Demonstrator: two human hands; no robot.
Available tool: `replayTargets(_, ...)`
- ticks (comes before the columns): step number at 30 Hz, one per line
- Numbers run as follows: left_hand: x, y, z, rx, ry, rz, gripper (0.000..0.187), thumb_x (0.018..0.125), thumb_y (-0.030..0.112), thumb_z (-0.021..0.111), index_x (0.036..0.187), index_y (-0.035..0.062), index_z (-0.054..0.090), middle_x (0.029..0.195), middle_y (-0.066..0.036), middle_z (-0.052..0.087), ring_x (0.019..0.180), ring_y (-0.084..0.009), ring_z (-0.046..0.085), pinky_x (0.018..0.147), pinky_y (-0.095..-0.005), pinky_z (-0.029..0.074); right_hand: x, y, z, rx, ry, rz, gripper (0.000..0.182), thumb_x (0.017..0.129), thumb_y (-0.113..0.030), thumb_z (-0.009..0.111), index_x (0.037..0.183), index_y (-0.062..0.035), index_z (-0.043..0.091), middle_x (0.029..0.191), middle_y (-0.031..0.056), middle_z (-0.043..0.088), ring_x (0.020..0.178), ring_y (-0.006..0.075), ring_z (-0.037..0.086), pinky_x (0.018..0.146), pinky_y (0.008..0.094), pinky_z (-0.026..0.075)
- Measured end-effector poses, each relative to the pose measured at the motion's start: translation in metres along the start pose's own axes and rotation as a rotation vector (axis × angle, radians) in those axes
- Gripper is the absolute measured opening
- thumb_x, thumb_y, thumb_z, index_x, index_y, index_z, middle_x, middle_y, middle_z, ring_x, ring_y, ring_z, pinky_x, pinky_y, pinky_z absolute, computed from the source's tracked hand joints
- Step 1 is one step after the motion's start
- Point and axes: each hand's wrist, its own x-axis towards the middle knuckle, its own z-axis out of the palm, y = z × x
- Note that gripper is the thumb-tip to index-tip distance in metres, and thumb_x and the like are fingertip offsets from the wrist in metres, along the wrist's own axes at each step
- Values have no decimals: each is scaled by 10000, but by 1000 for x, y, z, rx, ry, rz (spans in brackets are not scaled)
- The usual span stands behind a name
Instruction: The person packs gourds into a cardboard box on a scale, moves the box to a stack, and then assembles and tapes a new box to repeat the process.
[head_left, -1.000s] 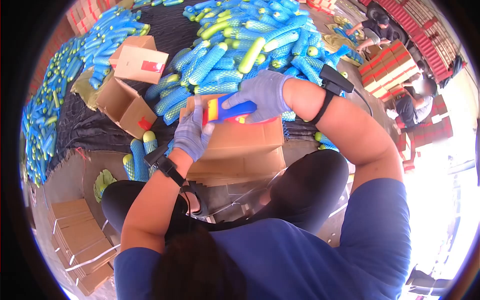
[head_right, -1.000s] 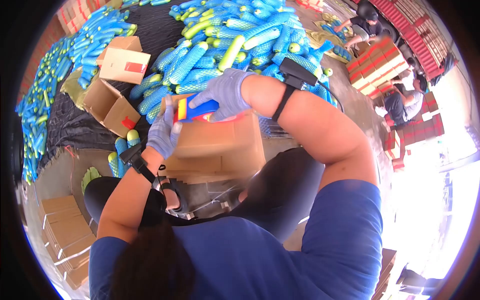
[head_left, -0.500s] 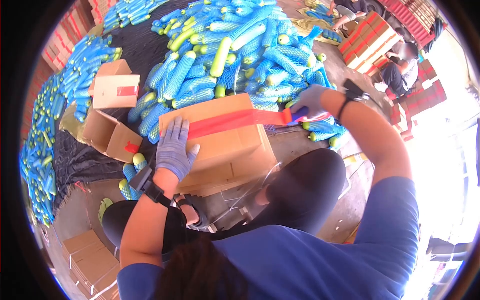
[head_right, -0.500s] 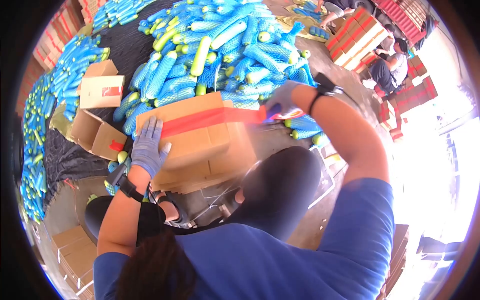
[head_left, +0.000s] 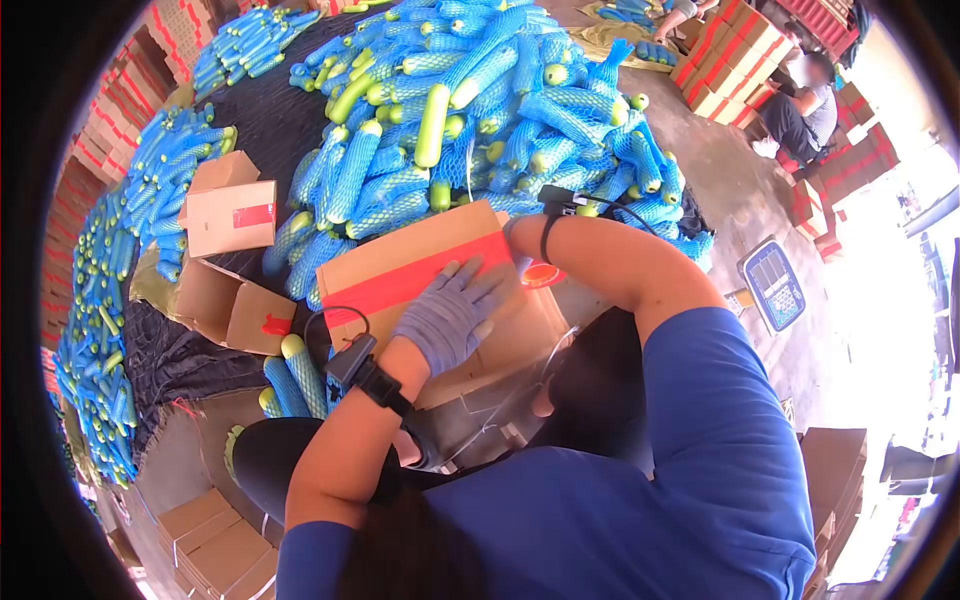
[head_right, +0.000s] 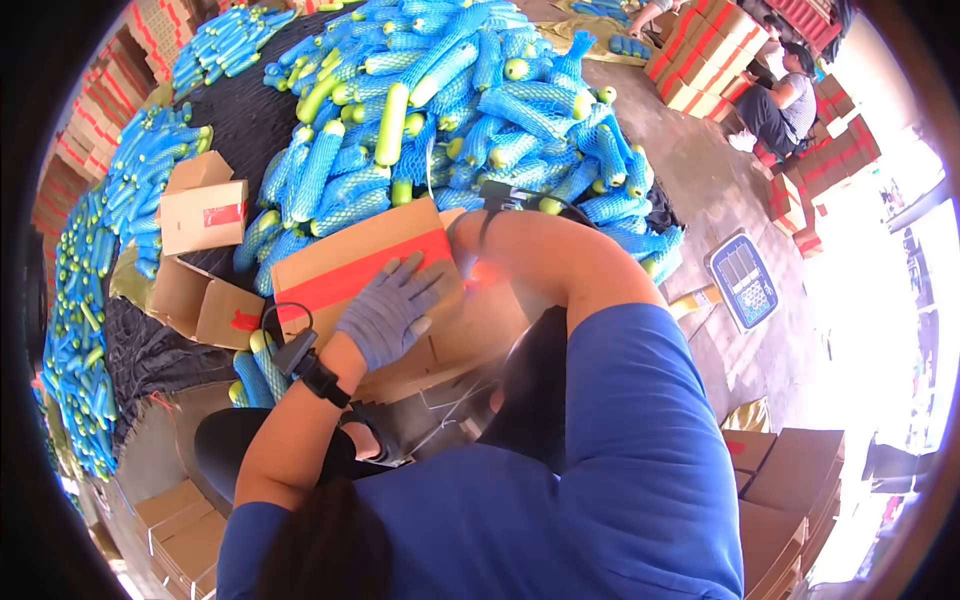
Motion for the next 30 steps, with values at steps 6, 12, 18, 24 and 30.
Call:
replayTargets(6, -5, -20, 9, -273, 184, -59, 561, 937, 282, 518, 1461, 108, 418, 1459, -189, 458, 1357, -388, 413, 1142, -489, 305, -85, 45, -26, 276, 398, 92, 936, 683, -323, 769, 1507, -128, 372, 1312, 199, 605, 1166, 328, 615, 990, 402, 484)
replayTargets(12, -26, -38, 6, -490, 547, -395, 591, 910, 298, 596, 1441, 95, 434, 1455, -227, 443, 1331, -402, 434, 1130, -488, 324, -136, 41, -18, 1950, 780, -560, 604, 881, -261, 702, 1379, -11, 468, 1330, 175, 578, 1194, 296, 603, 1048, 454, 479)
replayTargets(18, -70, -59, -17, -285, 257, -1265, 1011, 873, 479, 645, 1568, 107, 11, 1544, -310, 236, 1457, -440, 220, 1137, -556, 280, -52, -50, 5, 2301, 714, -397, 568, 902, -240, 626, 1390, -22, 436, 1362, 182, 554, 1228, 324, 576, 1065, 512, 461)
replayTargets(24, -108, -114, -53, -1104, 998, -1095, 956, 907, 464, 631, 1576, 97, 55, 1515, -266, 338, 1424, -348, 331, 1142, -419, 321, -75, -103, -59, 2084, 825, -697, 543, 893, -308, 635, 1347, -46, 497, 1300, 139, 599, 1203, 267, 587, 1049, 436, 469)
replayTargets(30, -147, -199, -86, -430, 1312, -591, 603, 945, 315, 632, 1422, -15, 465, 1409, -160, 505, 1211, -216, 494, 1005, -336, 433, -46, -69, -176, 1355, 1463, -838, 588, 899, -274, 692, 1374, -15, 461, 1217, 98, 606, 1105, 187, 584, 959, 328, 486)
